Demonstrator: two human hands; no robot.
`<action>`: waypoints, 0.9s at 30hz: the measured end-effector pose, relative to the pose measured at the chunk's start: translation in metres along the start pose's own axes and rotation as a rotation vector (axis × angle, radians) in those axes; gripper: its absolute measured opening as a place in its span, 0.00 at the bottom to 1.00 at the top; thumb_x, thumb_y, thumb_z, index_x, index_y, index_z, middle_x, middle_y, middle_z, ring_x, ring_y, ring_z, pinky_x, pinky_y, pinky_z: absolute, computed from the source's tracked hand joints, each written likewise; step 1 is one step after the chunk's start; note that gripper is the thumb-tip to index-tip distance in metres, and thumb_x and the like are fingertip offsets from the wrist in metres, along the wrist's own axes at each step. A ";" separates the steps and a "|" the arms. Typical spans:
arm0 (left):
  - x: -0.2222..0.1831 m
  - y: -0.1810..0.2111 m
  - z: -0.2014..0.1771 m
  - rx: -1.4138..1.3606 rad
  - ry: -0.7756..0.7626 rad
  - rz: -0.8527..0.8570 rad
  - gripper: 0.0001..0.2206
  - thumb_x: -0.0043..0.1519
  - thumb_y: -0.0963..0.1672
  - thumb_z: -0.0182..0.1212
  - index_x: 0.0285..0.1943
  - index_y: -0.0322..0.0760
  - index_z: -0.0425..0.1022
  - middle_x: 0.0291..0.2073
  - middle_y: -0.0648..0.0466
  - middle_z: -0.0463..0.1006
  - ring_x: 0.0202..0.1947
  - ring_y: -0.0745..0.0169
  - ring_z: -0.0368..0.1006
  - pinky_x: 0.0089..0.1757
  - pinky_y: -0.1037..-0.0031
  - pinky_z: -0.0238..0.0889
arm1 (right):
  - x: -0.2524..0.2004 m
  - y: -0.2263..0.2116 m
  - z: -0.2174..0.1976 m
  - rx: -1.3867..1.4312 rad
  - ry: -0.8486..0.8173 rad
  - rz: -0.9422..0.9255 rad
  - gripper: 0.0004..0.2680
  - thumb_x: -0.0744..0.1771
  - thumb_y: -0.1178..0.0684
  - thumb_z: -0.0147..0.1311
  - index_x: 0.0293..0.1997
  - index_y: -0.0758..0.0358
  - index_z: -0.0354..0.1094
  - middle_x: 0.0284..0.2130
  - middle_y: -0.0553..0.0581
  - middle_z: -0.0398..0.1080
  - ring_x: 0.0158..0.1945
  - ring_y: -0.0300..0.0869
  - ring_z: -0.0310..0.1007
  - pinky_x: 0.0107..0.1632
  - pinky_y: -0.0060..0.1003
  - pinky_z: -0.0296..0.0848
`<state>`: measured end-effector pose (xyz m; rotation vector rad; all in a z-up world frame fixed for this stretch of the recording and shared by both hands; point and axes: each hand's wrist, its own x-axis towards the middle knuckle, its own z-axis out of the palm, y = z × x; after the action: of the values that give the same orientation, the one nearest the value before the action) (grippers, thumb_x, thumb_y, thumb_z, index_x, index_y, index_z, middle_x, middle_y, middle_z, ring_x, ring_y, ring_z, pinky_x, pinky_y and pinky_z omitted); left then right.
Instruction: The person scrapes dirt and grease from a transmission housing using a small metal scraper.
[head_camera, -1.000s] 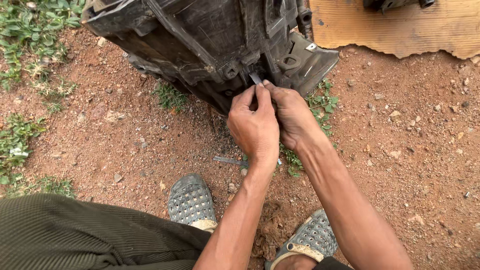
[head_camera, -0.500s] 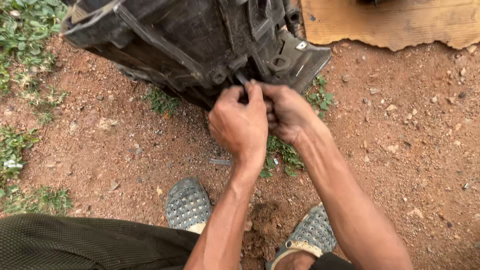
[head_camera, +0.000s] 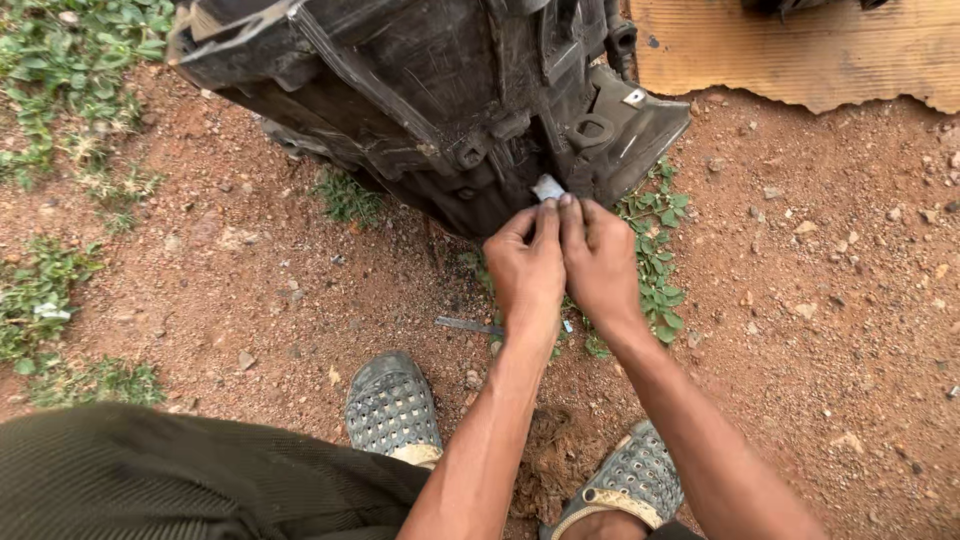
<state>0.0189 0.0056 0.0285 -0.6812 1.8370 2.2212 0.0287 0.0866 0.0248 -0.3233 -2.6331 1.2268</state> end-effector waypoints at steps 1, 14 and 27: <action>0.004 -0.013 -0.001 -0.246 -0.082 -0.003 0.11 0.66 0.45 0.62 0.46 0.31 0.84 0.34 0.55 0.84 0.33 0.72 0.74 0.37 0.75 0.68 | -0.005 0.003 0.001 -0.186 0.029 -0.056 0.12 0.74 0.48 0.50 0.34 0.61 0.68 0.16 0.55 0.66 0.18 0.40 0.62 0.21 0.40 0.60; 0.008 -0.028 -0.002 -0.632 -0.110 -0.313 0.10 0.64 0.44 0.64 0.51 0.37 0.81 0.41 0.57 0.82 0.40 0.70 0.77 0.41 0.73 0.71 | 0.049 -0.021 -0.039 -0.437 -0.323 -0.247 0.10 0.71 0.49 0.50 0.34 0.60 0.73 0.13 0.56 0.71 0.14 0.47 0.72 0.19 0.42 0.68; -0.021 0.000 -0.022 0.337 -0.004 -0.040 0.11 0.63 0.46 0.63 0.44 0.33 0.84 0.26 0.53 0.84 0.24 0.71 0.74 0.28 0.74 0.65 | -0.023 0.007 -0.010 0.644 -0.329 0.653 0.10 0.71 0.51 0.48 0.44 0.67 0.73 0.23 0.46 0.70 0.23 0.28 0.62 0.26 0.27 0.62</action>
<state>0.0428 -0.0128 0.0352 -0.6382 2.1042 1.8206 0.0538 0.0914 0.0237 -0.9636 -2.2323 2.4141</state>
